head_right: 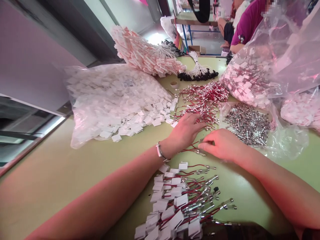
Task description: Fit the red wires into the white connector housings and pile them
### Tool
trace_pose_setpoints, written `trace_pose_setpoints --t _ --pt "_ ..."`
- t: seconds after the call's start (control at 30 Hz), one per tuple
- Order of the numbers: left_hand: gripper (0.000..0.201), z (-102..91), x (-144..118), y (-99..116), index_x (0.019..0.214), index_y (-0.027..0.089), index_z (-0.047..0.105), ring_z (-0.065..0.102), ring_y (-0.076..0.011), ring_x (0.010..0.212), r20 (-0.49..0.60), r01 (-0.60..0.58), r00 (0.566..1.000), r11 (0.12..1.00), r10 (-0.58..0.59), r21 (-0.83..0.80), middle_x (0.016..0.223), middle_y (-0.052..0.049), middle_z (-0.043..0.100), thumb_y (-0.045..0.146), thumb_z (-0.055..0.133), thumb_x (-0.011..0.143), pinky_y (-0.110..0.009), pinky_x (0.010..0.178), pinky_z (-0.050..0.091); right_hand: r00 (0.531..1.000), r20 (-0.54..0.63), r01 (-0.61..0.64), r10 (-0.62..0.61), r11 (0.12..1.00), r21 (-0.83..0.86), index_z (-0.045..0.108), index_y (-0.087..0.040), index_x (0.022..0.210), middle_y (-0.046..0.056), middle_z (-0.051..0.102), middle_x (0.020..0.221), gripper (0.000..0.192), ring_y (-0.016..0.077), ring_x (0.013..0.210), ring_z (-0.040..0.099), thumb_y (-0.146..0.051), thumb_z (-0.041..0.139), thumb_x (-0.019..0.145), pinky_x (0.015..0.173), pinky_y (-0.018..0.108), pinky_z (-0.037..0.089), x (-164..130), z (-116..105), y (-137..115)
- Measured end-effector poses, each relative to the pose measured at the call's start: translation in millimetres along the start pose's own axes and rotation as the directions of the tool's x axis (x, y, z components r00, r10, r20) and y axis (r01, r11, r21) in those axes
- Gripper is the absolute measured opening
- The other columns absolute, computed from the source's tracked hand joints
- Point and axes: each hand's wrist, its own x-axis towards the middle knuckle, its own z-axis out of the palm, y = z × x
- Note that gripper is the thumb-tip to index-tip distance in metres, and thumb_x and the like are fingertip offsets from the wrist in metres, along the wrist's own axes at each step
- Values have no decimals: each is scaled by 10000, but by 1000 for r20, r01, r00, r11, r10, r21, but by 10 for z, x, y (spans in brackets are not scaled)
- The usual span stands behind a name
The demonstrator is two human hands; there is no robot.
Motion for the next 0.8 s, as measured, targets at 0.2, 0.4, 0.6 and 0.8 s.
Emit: trace_pose_setpoints --t 0.2,0.4,0.6,0.8 --pt "250 97 5 -21 778 156 673 475 -235 981 12 -38 999 997 37 68 1053 -99 598 181 469 920 -375 862 434 932 -345 -219 111 931 -291 715 -229 766 38 663 712 293 160 599 541 -339 470 885 564 313 356 21 -388 239" --pt "162 6 33 -95 831 160 631 515 -202 992 -165 -13 986 982 -18 -187 1029 -82 615 180 492 914 -397 927 417 939 -242 -332 244 823 -461 722 -234 841 52 679 813 229 187 651 560 -331 515 853 534 301 311 6 -491 506" --pt "81 -204 9 -49 868 179 545 579 -138 807 -233 158 898 767 -374 -622 867 -43 639 144 473 875 -308 760 481 976 -44 -193 213 754 -628 688 -206 983 82 638 936 263 210 804 595 -259 444 901 583 290 350 49 -317 509" --pt "151 -306 -25 -27 957 179 585 526 -105 628 34 403 766 438 -642 -804 682 2 572 204 472 860 -231 576 426 968 -42 -218 248 743 -633 679 -191 1003 91 636 939 292 208 773 605 -191 406 901 622 310 374 74 -343 578"
